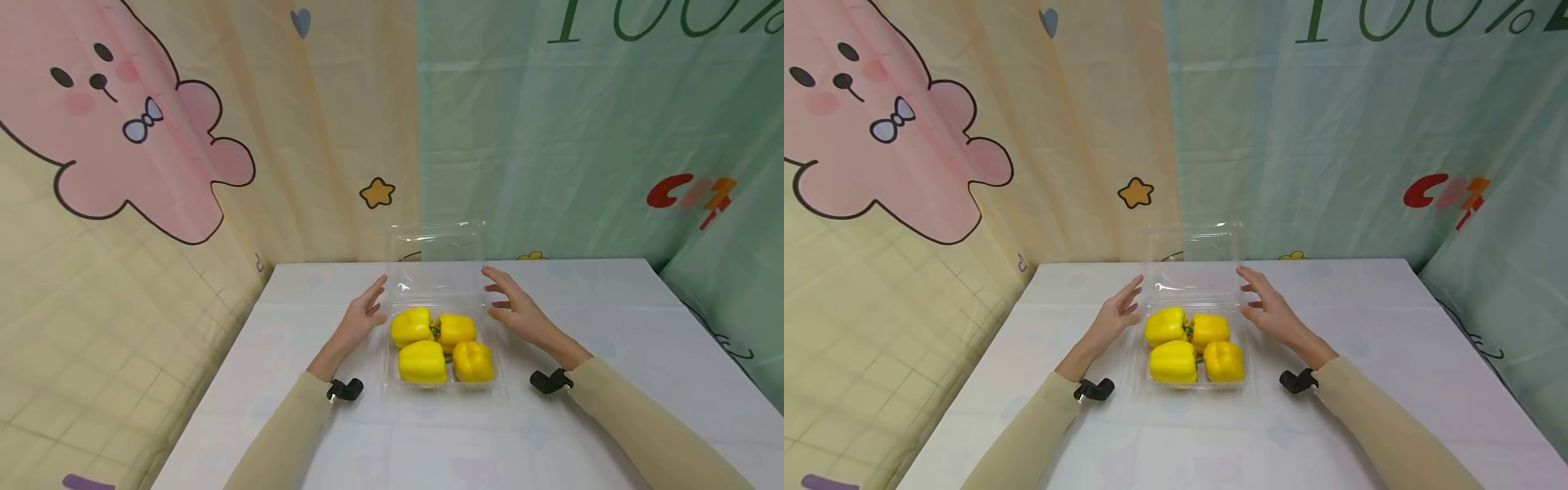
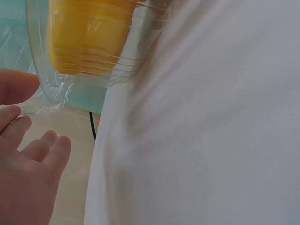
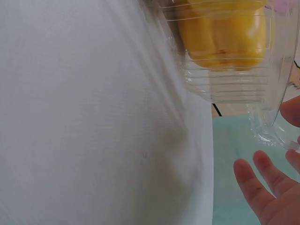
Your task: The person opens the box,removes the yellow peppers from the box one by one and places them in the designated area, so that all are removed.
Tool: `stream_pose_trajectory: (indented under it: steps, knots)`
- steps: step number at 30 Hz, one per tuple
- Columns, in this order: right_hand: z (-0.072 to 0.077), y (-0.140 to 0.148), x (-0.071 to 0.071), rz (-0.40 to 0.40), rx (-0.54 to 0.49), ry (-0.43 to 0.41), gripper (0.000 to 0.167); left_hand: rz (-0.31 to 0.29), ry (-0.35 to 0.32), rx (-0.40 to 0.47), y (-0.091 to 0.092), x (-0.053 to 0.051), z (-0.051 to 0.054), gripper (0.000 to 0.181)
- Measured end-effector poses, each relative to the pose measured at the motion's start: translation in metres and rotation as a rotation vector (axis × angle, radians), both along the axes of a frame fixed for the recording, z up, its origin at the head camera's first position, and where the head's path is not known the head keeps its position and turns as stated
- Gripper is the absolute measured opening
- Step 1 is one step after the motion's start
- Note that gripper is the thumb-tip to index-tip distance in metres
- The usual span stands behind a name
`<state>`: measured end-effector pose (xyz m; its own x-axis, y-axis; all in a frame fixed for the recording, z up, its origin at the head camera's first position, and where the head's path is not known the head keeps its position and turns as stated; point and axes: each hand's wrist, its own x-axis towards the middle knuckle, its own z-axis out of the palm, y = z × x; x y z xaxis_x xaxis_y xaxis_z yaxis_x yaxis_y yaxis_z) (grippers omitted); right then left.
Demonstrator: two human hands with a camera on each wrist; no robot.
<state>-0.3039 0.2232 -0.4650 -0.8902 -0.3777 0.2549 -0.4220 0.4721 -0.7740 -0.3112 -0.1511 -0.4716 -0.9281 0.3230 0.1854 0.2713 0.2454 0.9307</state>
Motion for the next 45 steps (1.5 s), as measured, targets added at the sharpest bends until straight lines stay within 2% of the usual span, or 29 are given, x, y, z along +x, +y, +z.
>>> stream_pose_trajectory:
  steps: [7, 12, 21, 27, 33, 39, 45]
  knots:
    - [-0.005, 0.001, -0.005, 0.005, 0.028, -0.016, 0.081, -0.012, -0.049, -0.009, 0.000, -0.006, -0.005, 0.082]
    - [-0.009, 0.001, -0.011, 0.006, 0.056, -0.059, 0.077, -0.005, -0.076, -0.023, 0.001, -0.010, -0.008, 0.078]
    - [-0.010, 0.007, -0.021, 0.038, 0.093, -0.132, 0.072, -0.003, -0.166, -0.087, 0.002, -0.018, -0.007, 0.074]
    - [-0.012, 0.009, -0.023, 0.045, 0.111, -0.185, 0.068, 0.004, -0.219, -0.099, -0.001, -0.019, -0.007, 0.070]
    - [-0.017, 0.009, -0.021, 0.039, 0.151, -0.252, 0.066, -0.013, -0.238, -0.102, -0.002, -0.015, -0.010, 0.069]
    - [-0.016, 0.008, -0.020, 0.009, 0.154, -0.233, 0.063, -0.021, -0.217, -0.087, -0.002, -0.016, -0.012, 0.069]
    - [-0.014, 0.009, -0.016, -0.021, 0.173, -0.194, 0.064, 0.006, -0.231, -0.077, -0.001, -0.014, -0.011, 0.067]
